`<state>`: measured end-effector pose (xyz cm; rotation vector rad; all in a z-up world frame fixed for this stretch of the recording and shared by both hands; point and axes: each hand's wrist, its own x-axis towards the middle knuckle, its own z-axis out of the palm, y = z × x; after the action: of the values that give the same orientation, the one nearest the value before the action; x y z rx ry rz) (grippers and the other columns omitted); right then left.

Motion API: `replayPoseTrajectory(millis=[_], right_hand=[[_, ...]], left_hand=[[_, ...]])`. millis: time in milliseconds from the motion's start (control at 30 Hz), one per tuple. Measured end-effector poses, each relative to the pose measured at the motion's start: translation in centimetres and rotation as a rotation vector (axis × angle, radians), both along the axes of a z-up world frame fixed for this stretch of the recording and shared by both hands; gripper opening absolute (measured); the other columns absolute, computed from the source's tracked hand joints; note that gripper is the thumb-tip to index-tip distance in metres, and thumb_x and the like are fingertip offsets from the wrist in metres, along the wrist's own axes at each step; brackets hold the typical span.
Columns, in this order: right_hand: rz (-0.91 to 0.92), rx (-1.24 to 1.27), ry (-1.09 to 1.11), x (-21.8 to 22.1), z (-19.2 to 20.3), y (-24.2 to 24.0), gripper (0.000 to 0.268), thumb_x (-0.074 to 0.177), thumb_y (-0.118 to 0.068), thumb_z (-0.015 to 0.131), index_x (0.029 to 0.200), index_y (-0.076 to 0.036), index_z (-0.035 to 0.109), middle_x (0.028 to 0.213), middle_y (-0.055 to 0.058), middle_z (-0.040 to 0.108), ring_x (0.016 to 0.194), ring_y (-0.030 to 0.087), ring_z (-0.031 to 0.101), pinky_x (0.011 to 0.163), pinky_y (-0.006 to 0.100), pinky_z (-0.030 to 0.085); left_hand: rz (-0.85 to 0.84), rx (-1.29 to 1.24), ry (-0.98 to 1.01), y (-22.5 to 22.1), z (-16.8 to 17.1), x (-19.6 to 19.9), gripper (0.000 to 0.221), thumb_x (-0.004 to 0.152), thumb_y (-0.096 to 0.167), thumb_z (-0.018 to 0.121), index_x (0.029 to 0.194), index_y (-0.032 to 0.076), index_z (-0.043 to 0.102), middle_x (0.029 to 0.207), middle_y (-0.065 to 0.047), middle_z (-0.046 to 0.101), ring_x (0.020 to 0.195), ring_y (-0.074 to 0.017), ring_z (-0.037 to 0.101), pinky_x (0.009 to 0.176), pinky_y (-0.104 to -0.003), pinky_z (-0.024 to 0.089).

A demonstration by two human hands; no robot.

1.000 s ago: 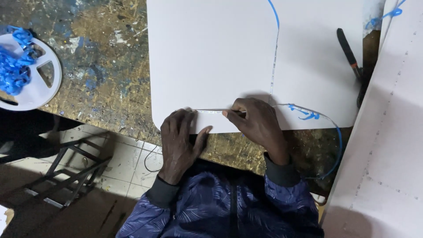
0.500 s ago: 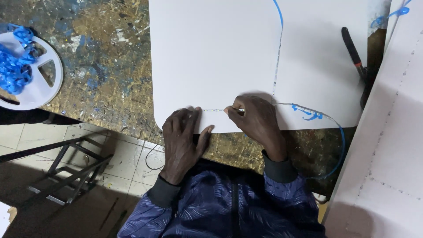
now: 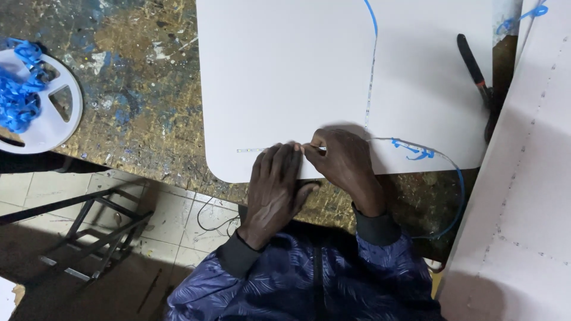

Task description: Applying adhesive LED strips to a sign board following a pre-marked layout, including cutting the strips and stripping wire ends.

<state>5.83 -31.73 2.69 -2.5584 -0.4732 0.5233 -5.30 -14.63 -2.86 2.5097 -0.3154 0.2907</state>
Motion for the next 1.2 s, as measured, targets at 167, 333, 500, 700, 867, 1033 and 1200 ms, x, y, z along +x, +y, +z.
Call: replayPoseTrajectory(millis=[167, 333, 500, 700, 867, 1033, 1200], right_hand=[[0.012, -0.036, 0.009, -0.2, 1.1, 0.1, 0.03, 0.114, -0.038, 0.069, 0.104, -0.013, 0.081, 0.078, 0.012, 0.076, 0.089, 0.04, 0.081, 0.089, 0.06, 0.062], [-0.023, 0.07, 0.08, -0.1, 2.8, -0.9, 0.037, 0.112, -0.031, 0.07, 0.137, -0.004, 0.071, 0.1, 0.021, 0.082, 0.106, 0.047, 0.08, 0.099, 0.067, 0.057], [-0.063, 0.579, 0.169, -0.5, 4.3, -2.5, 0.06, 0.11, -0.014, 0.07, 0.162, 0.01, 0.052, 0.151, 0.045, 0.062, 0.14, 0.067, 0.058, 0.088, 0.063, 0.069], [-0.149, 0.807, 0.18, -0.9, 1.5, -2.4, 0.055, 0.11, -0.016, 0.074, 0.161, 0.0, 0.059, 0.159, 0.031, 0.064, 0.141, 0.055, 0.066, 0.084, 0.055, 0.074], [-0.249, 1.035, 0.205, -0.3, 0.4, -2.8, 0.052, 0.108, -0.026, 0.076, 0.149, 0.006, 0.066, 0.138, 0.031, 0.074, 0.108, 0.036, 0.082, 0.066, 0.035, 0.075], [-0.342, 1.187, 0.198, 0.2, 0.1, -3.4, 0.048, 0.11, -0.026, 0.074, 0.142, 0.009, 0.067, 0.125, 0.032, 0.077, 0.091, 0.032, 0.084, 0.054, 0.028, 0.071], [-0.463, 1.196, -0.067, 0.1, 1.5, -5.8, 0.032, 0.115, -0.018, 0.068, 0.133, 0.008, 0.069, 0.106, 0.025, 0.08, 0.069, 0.023, 0.079, 0.043, 0.02, 0.058]], left_hand=[[0.053, 0.057, -0.131, 0.3, -1.4, 0.4, 0.068, 0.107, 0.055, 0.075, 0.153, 0.006, 0.071, 0.146, -0.019, 0.067, 0.141, -0.0448, 0.062, 0.12, -0.061, 0.046], [0.082, 0.084, -0.223, 1.4, -2.1, 0.9, 0.069, 0.104, 0.064, 0.077, 0.149, 0.012, 0.076, 0.141, -0.011, 0.072, 0.136, -0.0368, 0.066, 0.116, -0.056, 0.05], [0.068, 0.109, -0.218, 3.6, -1.3, 1.7, 0.072, 0.103, 0.066, 0.076, 0.151, 0.013, 0.075, 0.14, -0.009, 0.074, 0.136, -0.0357, 0.067, 0.117, -0.056, 0.049], [0.049, 0.129, -0.227, 5.0, -0.8, 2.0, 0.068, 0.104, 0.062, 0.078, 0.152, 0.014, 0.075, 0.139, -0.008, 0.075, 0.137, -0.035, 0.067, 0.118, -0.054, 0.048], [0.037, 0.109, -0.217, 5.3, -0.7, 2.2, 0.065, 0.105, 0.061, 0.076, 0.153, 0.016, 0.075, 0.139, -0.007, 0.075, 0.138, -0.0345, 0.067, 0.118, -0.055, 0.048], [0.047, 0.103, -0.217, 5.5, -1.3, 2.2, 0.068, 0.103, 0.063, 0.078, 0.152, 0.017, 0.075, 0.14, -0.006, 0.075, 0.138, -0.034, 0.066, 0.118, -0.054, 0.048], [0.037, 0.088, -0.209, 5.9, -1.2, 2.2, 0.069, 0.102, 0.064, 0.079, 0.153, 0.018, 0.075, 0.141, -0.005, 0.073, 0.137, -0.0346, 0.066, 0.116, -0.055, 0.048]])
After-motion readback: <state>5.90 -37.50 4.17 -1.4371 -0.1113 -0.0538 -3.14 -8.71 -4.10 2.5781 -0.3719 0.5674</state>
